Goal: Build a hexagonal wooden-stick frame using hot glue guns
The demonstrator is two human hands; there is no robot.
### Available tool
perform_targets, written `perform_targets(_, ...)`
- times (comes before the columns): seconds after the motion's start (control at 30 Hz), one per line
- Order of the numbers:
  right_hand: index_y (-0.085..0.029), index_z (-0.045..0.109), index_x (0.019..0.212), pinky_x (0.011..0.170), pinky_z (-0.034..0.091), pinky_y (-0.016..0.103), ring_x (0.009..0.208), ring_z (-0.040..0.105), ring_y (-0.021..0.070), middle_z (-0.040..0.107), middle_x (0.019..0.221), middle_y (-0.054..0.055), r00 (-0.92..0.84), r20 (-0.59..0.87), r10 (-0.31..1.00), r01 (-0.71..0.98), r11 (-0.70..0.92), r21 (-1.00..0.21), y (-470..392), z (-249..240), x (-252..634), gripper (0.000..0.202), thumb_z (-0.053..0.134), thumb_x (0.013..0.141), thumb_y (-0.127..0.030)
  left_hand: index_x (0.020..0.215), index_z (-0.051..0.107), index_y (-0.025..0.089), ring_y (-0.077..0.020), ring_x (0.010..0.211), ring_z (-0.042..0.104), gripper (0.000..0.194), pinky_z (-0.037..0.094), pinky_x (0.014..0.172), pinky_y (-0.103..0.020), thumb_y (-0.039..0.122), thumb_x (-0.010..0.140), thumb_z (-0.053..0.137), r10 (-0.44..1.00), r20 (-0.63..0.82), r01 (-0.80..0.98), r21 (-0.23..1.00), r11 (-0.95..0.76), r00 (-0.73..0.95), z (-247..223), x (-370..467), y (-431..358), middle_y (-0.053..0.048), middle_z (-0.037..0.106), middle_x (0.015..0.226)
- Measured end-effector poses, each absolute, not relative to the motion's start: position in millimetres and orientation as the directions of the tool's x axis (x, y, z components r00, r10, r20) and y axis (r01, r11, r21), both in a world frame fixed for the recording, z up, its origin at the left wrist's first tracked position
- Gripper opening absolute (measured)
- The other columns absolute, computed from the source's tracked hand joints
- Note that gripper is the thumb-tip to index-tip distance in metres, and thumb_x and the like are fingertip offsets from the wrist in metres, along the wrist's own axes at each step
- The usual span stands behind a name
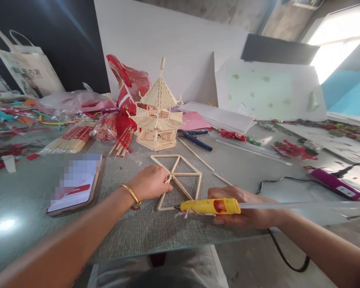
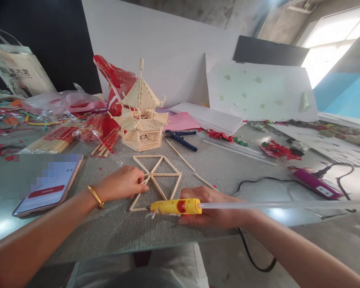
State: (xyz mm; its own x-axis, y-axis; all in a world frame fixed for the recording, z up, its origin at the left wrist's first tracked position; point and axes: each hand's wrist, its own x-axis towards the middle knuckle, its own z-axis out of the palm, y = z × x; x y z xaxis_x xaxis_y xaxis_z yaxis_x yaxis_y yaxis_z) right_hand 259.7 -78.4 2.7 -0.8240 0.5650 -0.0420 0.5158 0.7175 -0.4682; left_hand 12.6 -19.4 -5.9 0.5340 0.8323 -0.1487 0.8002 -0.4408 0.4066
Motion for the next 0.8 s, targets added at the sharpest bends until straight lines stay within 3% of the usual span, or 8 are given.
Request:
perform_targets(0.27, -0.019, 0.048, 0.08, 0.06, 0.038, 0.026, 0.066, 0.047, 0.0123, 0.049, 0.079, 0.001, -0.771, -0.061, 0.634, 0.589, 0.673, -0.448, -84, -1, 274, 0.022, 0.046, 0.091, -0.037, 0.055, 0.058, 0.018, -0.0129, 0.048, 0.055, 0.022, 0.035, 0.051, -0.024, 0.028, 0.074, 0.054, 0.834, -0.154, 0.804, 0.403, -0.436, 0.53, -9, 12, -18, 0.0, 0.061, 0.047)
perform_targets(0.53, -0.02, 0.05, 0.081, 0.063, 0.038, 0.028, 0.068, 0.05, 0.0141, 0.052, 0.079, 0.003, -0.768, -0.053, 0.638, 0.619, 0.719, -0.317, -89, -2, 285, 0.025, 0.043, 0.093, -0.04, 0.055, 0.059, 0.018, -0.0141, 0.051, 0.056, 0.022, 0.037, 0.056, -0.025, 0.029, 0.074, 0.054, 0.829, -0.166, 0.803, 0.406, -0.437, 0.535, -9, 12, -18, -0.001, 0.062, 0.049)
perform_targets(0.8, -0.019, 0.047, 0.079, 0.061, 0.038, 0.026, 0.063, 0.048, 0.0125, 0.05, 0.075, 0.0, -0.737, -0.006, 0.676, 0.623, 0.675, -0.395, -91, -2, 293, 0.023, 0.046, 0.091, -0.039, 0.053, 0.055, 0.019, -0.0123, 0.048, 0.053, 0.024, 0.035, 0.054, -0.025, 0.03, 0.074, 0.054, 0.824, -0.16, 0.795, 0.413, -0.444, 0.543, -10, 11, -18, 0.0, 0.061, 0.047)
